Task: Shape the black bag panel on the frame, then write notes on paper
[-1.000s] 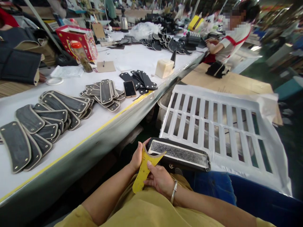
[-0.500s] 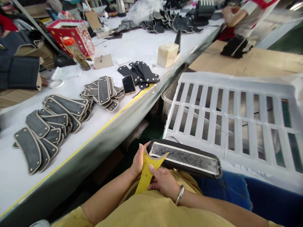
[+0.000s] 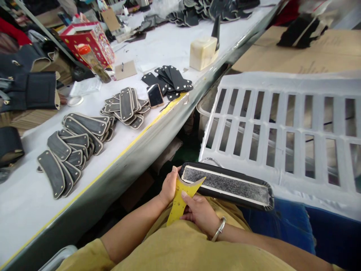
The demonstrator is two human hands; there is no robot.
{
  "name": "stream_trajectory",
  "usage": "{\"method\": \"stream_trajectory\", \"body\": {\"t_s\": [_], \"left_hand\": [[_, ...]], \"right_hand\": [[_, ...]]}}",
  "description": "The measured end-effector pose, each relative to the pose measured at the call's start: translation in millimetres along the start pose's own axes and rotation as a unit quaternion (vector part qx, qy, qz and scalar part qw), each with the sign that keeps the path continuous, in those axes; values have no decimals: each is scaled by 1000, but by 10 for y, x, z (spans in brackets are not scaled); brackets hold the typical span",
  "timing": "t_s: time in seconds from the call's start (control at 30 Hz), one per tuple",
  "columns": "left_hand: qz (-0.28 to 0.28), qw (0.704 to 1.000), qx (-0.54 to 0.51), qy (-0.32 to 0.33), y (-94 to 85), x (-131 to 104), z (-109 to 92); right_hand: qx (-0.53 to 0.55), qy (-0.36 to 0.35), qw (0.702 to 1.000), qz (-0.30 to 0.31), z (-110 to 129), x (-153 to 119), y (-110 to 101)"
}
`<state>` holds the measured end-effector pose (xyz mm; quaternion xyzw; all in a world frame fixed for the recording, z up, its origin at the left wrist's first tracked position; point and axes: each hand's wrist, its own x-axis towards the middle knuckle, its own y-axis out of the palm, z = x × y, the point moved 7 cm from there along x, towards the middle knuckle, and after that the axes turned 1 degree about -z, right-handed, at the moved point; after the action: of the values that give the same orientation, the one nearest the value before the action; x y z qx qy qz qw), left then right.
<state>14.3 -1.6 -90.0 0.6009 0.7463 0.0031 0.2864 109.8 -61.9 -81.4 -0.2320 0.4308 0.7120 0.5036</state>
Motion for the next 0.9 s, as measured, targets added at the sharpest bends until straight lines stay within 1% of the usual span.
{"method": "stream_trajectory", "body": {"t_s": [0.1,0.17,0.27,0.37,0.5,0.57,0.63,0.67,0.7,0.73,0.83,0.9], "left_hand": [[2,999,33,26,20,-28,-45],[9,995,84,49,40,-42,-85],[24,983,166,73,72,-34,-125],[39,970,216,101,96,-1,-171],[2,939,314,138,87,6,-289],[-3,926,349,142,118,-16,-334],[3,921,361,149,157,-43,-362],[6,921,358,154,168,-54,-365],[12,928,339,152,168,-59,-352],[18,942,304,144,154,-58,-322],[42,983,158,87,64,-50,-138],[64,993,90,47,0,-70,6]], "right_hand": [[3,-11,1000,-3,2,-12,-27],[3,-15,1000,-14,6,-26,-51],[2,-14,1000,-28,10,-58,-76],[-4,-12,999,-45,15,-97,-102],[-32,-17,997,-72,26,-136,-133],[-45,-26,995,-80,26,-150,-133],[-63,-40,993,-94,24,-172,-134],[-77,-50,990,-104,28,-191,-140],[-94,-62,987,-116,38,-216,-152],[-114,-73,983,-125,49,-248,-165],[-138,-94,979,-116,92,-378,-221],[-121,-125,980,-100,165,-493,-291]]}}
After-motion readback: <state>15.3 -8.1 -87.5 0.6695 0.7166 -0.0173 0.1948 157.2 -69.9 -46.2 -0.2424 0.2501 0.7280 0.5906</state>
